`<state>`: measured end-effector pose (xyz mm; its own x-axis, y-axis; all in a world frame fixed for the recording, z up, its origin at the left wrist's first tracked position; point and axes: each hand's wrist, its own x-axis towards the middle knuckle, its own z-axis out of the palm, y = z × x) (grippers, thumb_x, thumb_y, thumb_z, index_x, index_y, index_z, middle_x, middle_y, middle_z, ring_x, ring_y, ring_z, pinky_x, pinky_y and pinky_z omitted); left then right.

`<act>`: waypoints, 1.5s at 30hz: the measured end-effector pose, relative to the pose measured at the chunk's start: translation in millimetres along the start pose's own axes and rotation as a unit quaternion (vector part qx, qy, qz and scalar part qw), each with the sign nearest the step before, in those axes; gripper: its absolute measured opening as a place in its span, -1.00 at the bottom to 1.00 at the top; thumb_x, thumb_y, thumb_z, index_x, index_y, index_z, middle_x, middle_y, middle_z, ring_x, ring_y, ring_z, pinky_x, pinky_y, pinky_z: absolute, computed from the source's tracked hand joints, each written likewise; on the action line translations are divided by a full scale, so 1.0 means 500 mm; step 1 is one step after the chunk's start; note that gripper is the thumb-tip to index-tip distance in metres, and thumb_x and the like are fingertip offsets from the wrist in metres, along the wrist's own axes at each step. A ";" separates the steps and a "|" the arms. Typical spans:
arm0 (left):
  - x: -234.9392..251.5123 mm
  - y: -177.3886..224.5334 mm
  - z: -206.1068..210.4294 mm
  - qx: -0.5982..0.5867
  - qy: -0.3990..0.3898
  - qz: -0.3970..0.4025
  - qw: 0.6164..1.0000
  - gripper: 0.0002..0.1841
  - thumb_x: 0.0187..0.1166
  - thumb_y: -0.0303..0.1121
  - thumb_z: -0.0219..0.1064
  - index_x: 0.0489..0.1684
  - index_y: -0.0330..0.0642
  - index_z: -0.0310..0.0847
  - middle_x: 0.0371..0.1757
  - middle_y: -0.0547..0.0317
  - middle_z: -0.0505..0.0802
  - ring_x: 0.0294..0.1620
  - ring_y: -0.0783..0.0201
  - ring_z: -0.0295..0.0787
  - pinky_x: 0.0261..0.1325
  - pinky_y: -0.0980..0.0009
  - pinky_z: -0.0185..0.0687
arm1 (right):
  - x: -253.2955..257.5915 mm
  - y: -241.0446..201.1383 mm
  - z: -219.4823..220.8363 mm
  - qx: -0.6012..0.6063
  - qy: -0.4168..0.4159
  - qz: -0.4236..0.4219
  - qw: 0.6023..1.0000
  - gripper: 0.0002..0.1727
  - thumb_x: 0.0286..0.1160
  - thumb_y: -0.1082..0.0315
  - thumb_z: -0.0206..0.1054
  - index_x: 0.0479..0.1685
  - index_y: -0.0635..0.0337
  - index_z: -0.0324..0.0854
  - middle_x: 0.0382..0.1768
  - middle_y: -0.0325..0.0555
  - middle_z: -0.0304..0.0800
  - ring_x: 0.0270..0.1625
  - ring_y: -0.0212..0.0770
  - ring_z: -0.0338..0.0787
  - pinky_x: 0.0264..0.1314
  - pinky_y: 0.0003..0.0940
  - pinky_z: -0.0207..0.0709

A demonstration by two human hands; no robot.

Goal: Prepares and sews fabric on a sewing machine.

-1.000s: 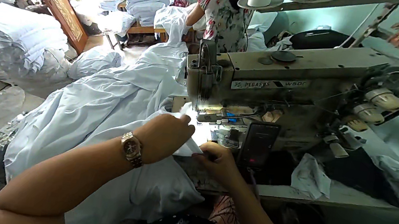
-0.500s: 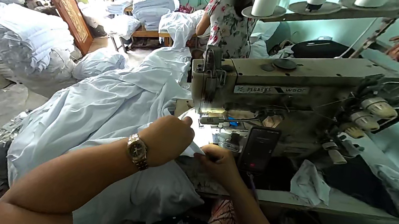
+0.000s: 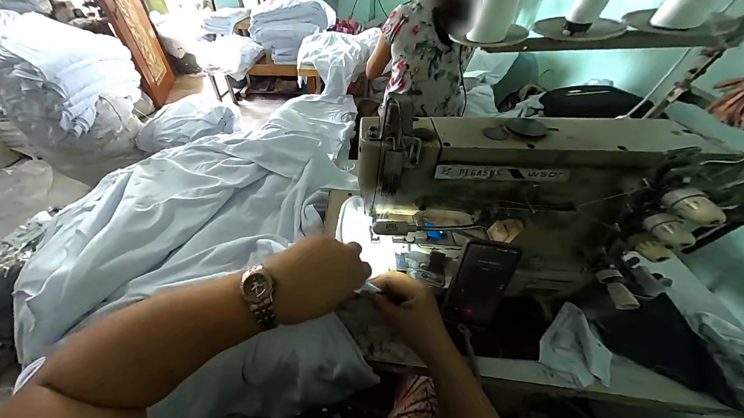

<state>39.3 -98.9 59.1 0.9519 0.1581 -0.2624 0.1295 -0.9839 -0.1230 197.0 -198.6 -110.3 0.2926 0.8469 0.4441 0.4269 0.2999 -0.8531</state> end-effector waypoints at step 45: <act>0.108 -0.107 0.200 0.015 0.254 -0.012 0.967 -0.78 0.60 -0.54 0.26 -0.09 -0.02 0.82 0.09 0.25 0.89 0.64 -0.06 0.49 0.69 -0.57 -0.15 | 0.017 -0.003 0.004 -0.296 0.028 -0.030 0.954 -0.72 0.48 0.45 0.32 0.09 0.15 0.82 0.10 -0.02 0.90 -0.01 -0.04 0.93 0.03 0.00 0.79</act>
<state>56.2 -29.1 -44.4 0.9632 0.1125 0.2440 0.1526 -0.9765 -0.1524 197.1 -190.7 -105.8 0.2900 0.8061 0.5159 0.8479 0.0336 -0.5290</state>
